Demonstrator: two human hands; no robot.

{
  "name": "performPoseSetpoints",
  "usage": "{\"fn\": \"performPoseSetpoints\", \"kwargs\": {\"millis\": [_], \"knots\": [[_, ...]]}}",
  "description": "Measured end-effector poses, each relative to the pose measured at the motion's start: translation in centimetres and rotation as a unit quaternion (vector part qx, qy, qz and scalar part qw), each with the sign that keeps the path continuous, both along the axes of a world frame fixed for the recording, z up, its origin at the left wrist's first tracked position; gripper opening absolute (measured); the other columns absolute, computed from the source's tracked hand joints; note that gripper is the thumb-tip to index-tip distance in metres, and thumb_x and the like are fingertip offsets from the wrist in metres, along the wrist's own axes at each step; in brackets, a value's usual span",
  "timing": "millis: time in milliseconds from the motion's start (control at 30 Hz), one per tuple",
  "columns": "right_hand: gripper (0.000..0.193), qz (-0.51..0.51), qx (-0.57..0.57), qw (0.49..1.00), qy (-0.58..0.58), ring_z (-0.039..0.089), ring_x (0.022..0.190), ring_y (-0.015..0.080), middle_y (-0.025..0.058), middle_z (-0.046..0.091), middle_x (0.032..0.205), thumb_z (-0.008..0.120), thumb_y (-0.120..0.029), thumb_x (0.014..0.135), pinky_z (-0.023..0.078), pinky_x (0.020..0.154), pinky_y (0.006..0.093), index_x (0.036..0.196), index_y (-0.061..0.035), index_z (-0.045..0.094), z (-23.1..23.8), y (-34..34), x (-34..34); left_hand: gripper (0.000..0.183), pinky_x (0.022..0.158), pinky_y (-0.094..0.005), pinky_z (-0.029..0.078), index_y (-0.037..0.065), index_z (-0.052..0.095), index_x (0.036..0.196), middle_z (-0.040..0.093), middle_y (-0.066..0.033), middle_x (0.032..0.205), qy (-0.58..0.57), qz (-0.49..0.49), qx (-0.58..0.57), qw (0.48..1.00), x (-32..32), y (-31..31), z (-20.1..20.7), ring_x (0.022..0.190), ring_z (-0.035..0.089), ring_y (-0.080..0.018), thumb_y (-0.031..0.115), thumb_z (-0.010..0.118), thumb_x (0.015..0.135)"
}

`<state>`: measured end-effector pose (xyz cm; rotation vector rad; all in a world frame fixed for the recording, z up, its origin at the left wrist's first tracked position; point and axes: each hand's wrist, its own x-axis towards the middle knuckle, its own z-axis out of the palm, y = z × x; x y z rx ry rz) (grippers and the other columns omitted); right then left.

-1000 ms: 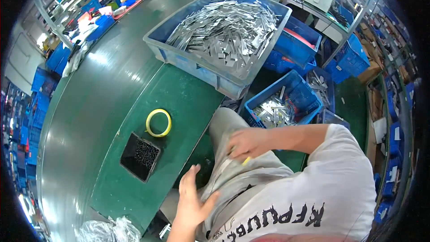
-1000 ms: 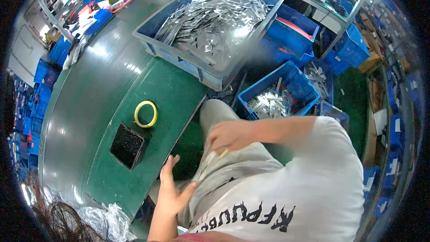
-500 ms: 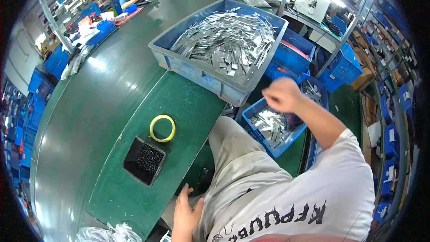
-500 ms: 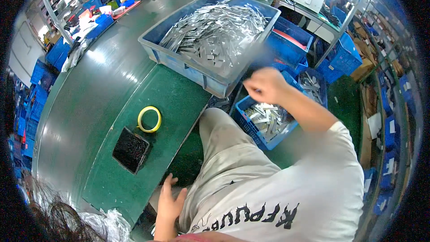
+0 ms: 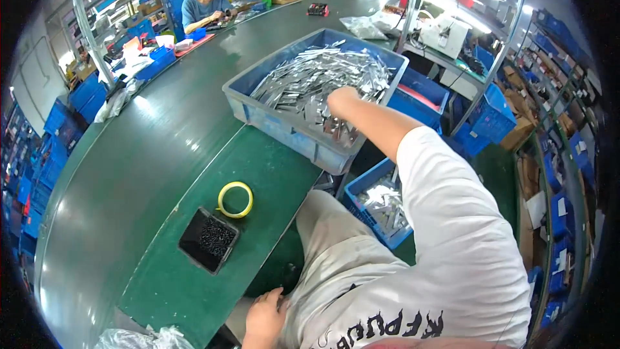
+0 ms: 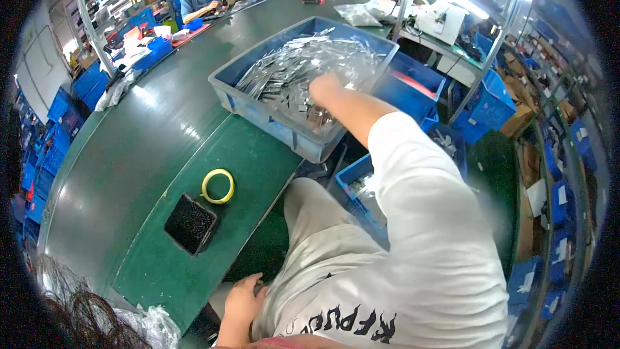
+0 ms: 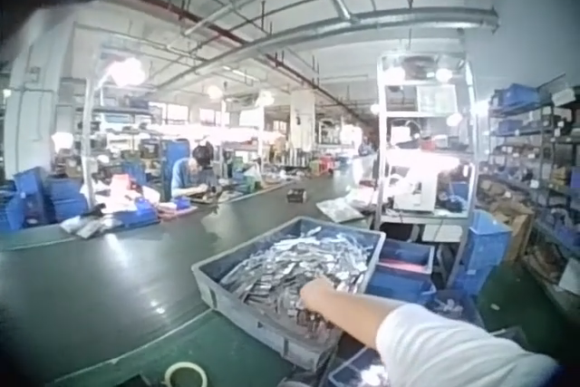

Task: The recorder is applying yellow tape to small components and placing them into a bin on a factory assembly line.

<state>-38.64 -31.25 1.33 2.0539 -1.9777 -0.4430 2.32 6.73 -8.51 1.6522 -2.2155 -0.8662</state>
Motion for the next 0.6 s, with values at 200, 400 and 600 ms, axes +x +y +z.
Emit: {"fn": "performPoseSetpoints", "kwargs": {"millis": [200, 400, 600], "knots": [[0.022, 0.001, -0.023, 1.0, 0.016, 0.07, 0.096, 0.0271, 0.0101, 0.072, 0.102, 0.064, -0.02, 0.078, 0.056, 0.076, 0.0408, 0.094, -0.0121, 0.077, -0.8, -0.9, -0.5, 0.027, 0.074, -0.0409, 0.053, 0.007, 0.066, 0.103, 0.07, -0.0135, 0.09, 0.048, 0.02, -0.036, 0.998, 0.3, -0.4, 0.5, 0.085, 0.067, -0.033, 0.012, 0.07, 0.077], [0.021, -0.014, -0.013, 1.0, 0.024, 0.07, 0.094, 0.0248, 0.0084, 0.073, 0.1, 0.067, -0.019, 0.076, 0.055, 0.075, 0.0389, 0.094, -0.014, 0.077, 0.2, -0.5, 0.0, 0.025, 0.073, -0.0403, 0.053, 0.007, 0.067, 0.102, 0.069, -0.0145, 0.09, 0.056, 0.054, -0.041, 0.996, 0.6, -0.4, 2.0, 0.084, 0.067, -0.032, 0.012, 0.07, 0.078], [0.017, 0.031, -0.091, 0.995, -0.039, 0.071, 0.083, 0.0294, 0.0127, 0.073, 0.089, 0.062, -0.018, 0.074, 0.056, 0.069, 0.0421, 0.081, -0.0115, 0.076, 0.2, 1.4, -0.8, 0.022, 0.053, -0.0384, 0.05, 0.005, 0.067, 0.079, 0.062, -0.0146, 0.059, 0.069, 0.084, -0.024, 0.994, -0.8, 0.6, 2.6, 0.056, 0.063, -0.032, 0.026, 0.073, 0.08]]}}
